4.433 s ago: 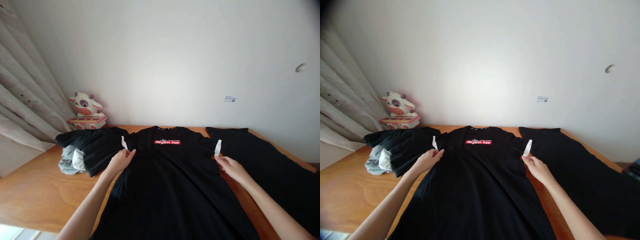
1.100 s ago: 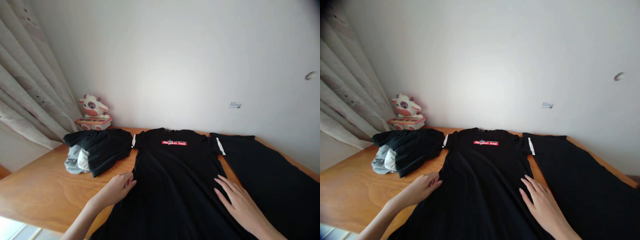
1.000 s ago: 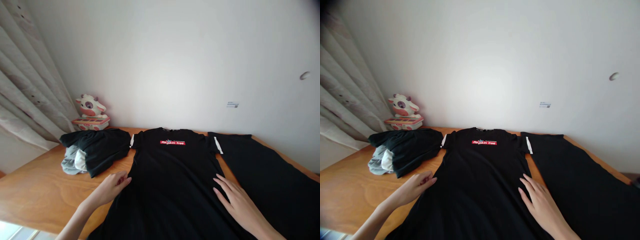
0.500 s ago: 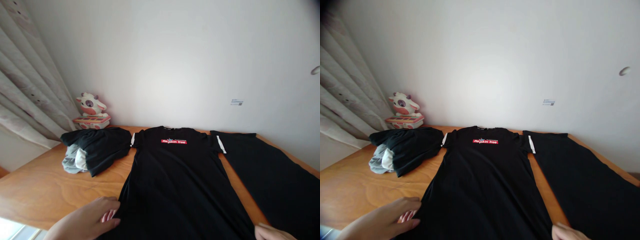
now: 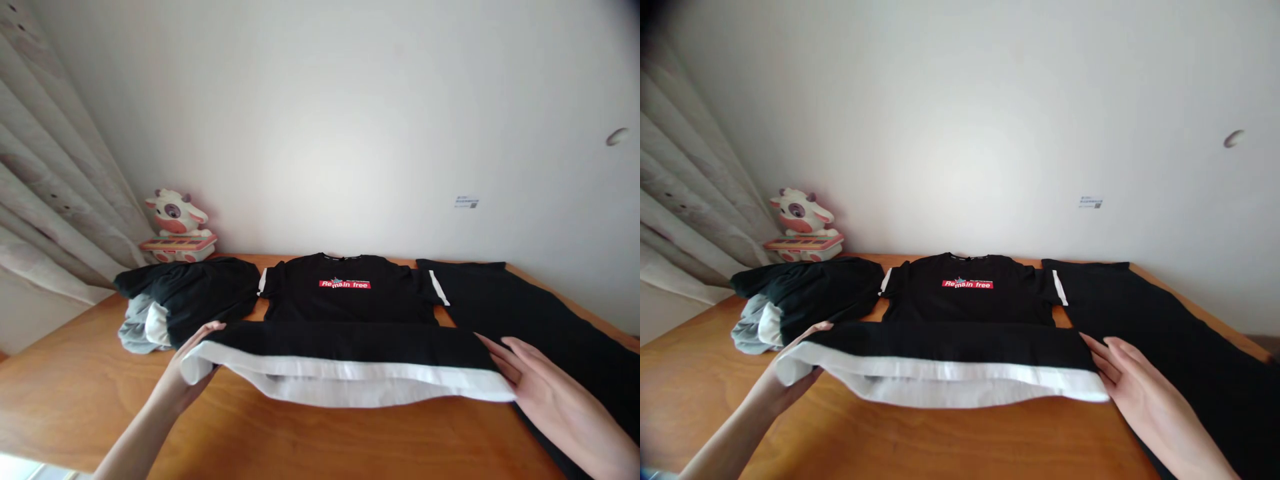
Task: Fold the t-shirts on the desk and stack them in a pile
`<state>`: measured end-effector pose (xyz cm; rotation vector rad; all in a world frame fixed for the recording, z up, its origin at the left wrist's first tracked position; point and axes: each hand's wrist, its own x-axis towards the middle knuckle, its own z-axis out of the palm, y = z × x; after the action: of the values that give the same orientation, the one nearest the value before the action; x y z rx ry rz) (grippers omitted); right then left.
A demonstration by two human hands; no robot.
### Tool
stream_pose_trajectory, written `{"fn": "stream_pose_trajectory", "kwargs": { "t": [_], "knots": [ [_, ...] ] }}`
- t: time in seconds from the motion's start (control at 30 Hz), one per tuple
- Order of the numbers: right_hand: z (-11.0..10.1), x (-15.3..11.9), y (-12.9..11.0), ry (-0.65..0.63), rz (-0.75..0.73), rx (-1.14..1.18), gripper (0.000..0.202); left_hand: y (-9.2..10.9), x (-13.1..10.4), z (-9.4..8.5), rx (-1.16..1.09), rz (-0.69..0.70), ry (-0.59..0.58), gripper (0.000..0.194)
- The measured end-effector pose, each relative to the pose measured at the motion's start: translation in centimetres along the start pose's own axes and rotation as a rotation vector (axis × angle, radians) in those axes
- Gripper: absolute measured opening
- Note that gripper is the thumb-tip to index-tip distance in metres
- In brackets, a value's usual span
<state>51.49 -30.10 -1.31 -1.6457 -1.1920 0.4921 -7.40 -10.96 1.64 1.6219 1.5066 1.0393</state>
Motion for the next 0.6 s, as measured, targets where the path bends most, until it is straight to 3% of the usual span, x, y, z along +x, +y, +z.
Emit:
{"fn": "stream_pose_trajectory", "kwargs": {
  "t": [0.1, 0.2, 0.33, 0.43, 0.53, 0.6],
  "knots": [
    [2.0, 0.8, 0.9, -0.02, 0.08, 0.084, 0.055, -0.3, 0.7, 1.7, 0.054, 0.11, 0.001, 0.055],
    [3.3, 0.6, 2.0, -0.061, 0.058, -0.138, 0.076, -1.1, 1.1, 2.6, 0.337, 0.334, -0.085, 0.062],
    [4.8, 0.7, 1.3, -0.19, -0.09, -0.385, 0.071, -1.3, 1.8, 3.5, 0.559, 0.335, -0.273, 0.056],
    [5.6, 0.9, 0.0, -0.204, -0.209, -0.494, 0.044, -0.2, 1.8, 3.5, 0.442, 0.32, -0.368, 0.042],
    [5.7, 0.5, -1.1, -0.19, -0.264, -0.527, 0.04, 0.9, 1.1, 2.6, 0.23, 0.328, -0.522, 0.028],
    [5.4, 0.0, -1.7, -0.224, -0.259, -0.513, 0.036, 1.0, 0.5, 1.8, 0.124, 0.304, -0.541, 0.023]
  ]
}}
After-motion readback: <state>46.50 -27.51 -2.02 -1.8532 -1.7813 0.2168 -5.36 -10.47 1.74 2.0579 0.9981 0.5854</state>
